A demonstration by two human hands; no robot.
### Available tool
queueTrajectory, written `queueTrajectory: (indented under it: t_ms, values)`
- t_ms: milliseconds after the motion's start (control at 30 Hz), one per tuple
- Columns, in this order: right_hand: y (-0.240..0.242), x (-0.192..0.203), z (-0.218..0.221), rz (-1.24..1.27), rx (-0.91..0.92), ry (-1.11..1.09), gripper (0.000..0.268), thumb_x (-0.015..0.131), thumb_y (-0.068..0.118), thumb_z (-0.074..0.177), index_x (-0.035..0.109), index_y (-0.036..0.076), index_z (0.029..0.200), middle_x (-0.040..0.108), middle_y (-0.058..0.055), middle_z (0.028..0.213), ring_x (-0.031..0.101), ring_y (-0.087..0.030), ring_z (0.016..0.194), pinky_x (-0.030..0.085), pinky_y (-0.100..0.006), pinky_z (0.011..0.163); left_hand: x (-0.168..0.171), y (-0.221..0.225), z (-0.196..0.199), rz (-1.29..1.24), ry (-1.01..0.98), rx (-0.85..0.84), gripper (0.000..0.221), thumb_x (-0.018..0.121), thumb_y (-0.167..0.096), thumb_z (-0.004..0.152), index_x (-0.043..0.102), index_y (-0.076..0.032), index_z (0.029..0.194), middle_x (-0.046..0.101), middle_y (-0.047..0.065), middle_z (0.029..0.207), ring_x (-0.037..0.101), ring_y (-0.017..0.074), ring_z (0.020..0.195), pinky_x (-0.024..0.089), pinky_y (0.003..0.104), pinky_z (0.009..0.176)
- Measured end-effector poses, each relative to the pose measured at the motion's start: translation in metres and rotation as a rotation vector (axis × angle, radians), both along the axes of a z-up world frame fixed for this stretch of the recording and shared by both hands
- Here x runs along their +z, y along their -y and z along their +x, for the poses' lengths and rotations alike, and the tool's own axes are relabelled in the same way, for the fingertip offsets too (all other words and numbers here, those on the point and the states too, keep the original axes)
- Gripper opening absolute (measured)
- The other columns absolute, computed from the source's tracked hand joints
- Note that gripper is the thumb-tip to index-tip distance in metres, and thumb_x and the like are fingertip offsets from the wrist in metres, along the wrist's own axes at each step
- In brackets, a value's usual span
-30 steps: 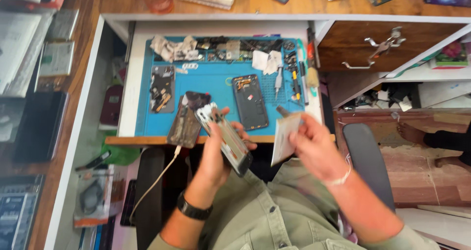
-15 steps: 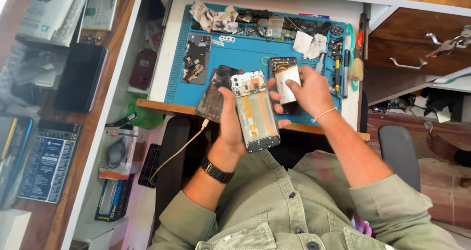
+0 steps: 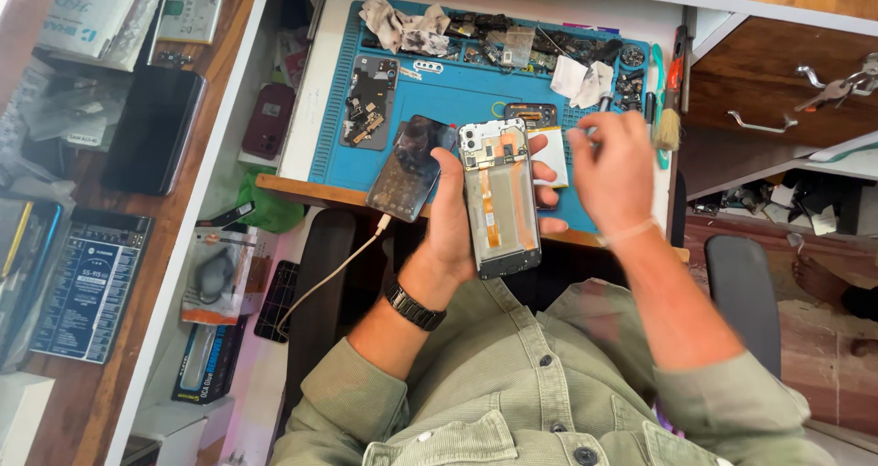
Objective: The person opens a mobile phone casing and detaches internal components including the battery and various connector cables.
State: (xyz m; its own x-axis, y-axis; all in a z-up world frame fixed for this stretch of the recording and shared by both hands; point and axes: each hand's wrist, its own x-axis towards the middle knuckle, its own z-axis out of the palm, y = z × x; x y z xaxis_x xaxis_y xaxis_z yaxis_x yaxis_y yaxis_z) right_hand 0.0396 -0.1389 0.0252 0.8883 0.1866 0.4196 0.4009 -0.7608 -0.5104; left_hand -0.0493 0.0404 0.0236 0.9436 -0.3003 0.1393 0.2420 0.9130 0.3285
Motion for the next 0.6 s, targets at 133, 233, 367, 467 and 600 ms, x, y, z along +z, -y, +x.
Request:
queueTrajectory:
  t_ms: [133, 233, 367, 467, 600]
  values:
    - [-0.007, 0.039, -0.053, 0.316, 0.229, 0.101, 0.011, 0.073, -0.004, 0.1, 0.071, 0.002, 0.109, 0.065, -0.011, 0.105, 0.065, -0.024, 0.084, 0.055, -0.033, 0.076, -0.004, 0.005, 0.002, 0.071, -0.014, 0.05, 0.11, 0.029, -0.086, 0.093, 0.039, 0.002, 0.159, 0.061, 0.012, 0.126, 0.062, 0.0231, 0.115, 0.056, 0.051, 0.101]
    - [-0.025, 0.055, -0.065, 0.185, 0.433, 0.231, 0.031, 0.078, -0.004, 0.09, 0.071, -0.001, 0.12, 0.066, -0.014, 0.114, 0.066, -0.031, 0.106, 0.056, -0.038, 0.092, -0.007, 0.008, 0.001, 0.118, -0.039, 0.023, 0.104, 0.029, -0.087, 0.097, 0.04, -0.006, 0.161, 0.059, 0.01, 0.135, 0.061, 0.022, 0.115, 0.052, 0.037, 0.091]
    - [-0.035, 0.059, -0.058, 0.21, 0.474, 0.164, 0.026, 0.08, -0.003, 0.087, 0.074, 0.003, 0.111, 0.067, -0.01, 0.11, 0.067, -0.028, 0.107, 0.055, -0.036, 0.092, -0.009, 0.011, -0.003, 0.218, -0.075, 0.05, 0.095, 0.029, -0.081, 0.095, 0.038, -0.01, 0.156, 0.055, 0.008, 0.139, 0.06, 0.0205, 0.124, 0.054, 0.038, 0.102]
    - [-0.033, 0.057, -0.058, 0.194, 0.45, 0.154, 0.02, 0.081, -0.001, 0.085, 0.075, 0.005, 0.104, 0.068, -0.009, 0.108, 0.067, -0.027, 0.104, 0.056, -0.036, 0.09, -0.01, 0.012, -0.002, 0.247, -0.093, 0.076, 0.092, 0.028, -0.08, 0.097, 0.038, -0.011, 0.157, 0.055, 0.008, 0.14, 0.06, 0.0197, 0.123, 0.054, 0.038, 0.102]
    - [-0.03, 0.056, -0.058, 0.205, 0.437, 0.131, 0.021, 0.082, 0.0, 0.084, 0.075, 0.004, 0.104, 0.067, -0.008, 0.104, 0.066, -0.026, 0.1, 0.056, -0.036, 0.087, -0.016, 0.013, 0.0, 0.23, -0.126, 0.035, 0.091, 0.024, -0.081, 0.095, 0.039, -0.015, 0.156, 0.057, 0.007, 0.135, 0.062, 0.0206, 0.116, 0.055, 0.037, 0.093]
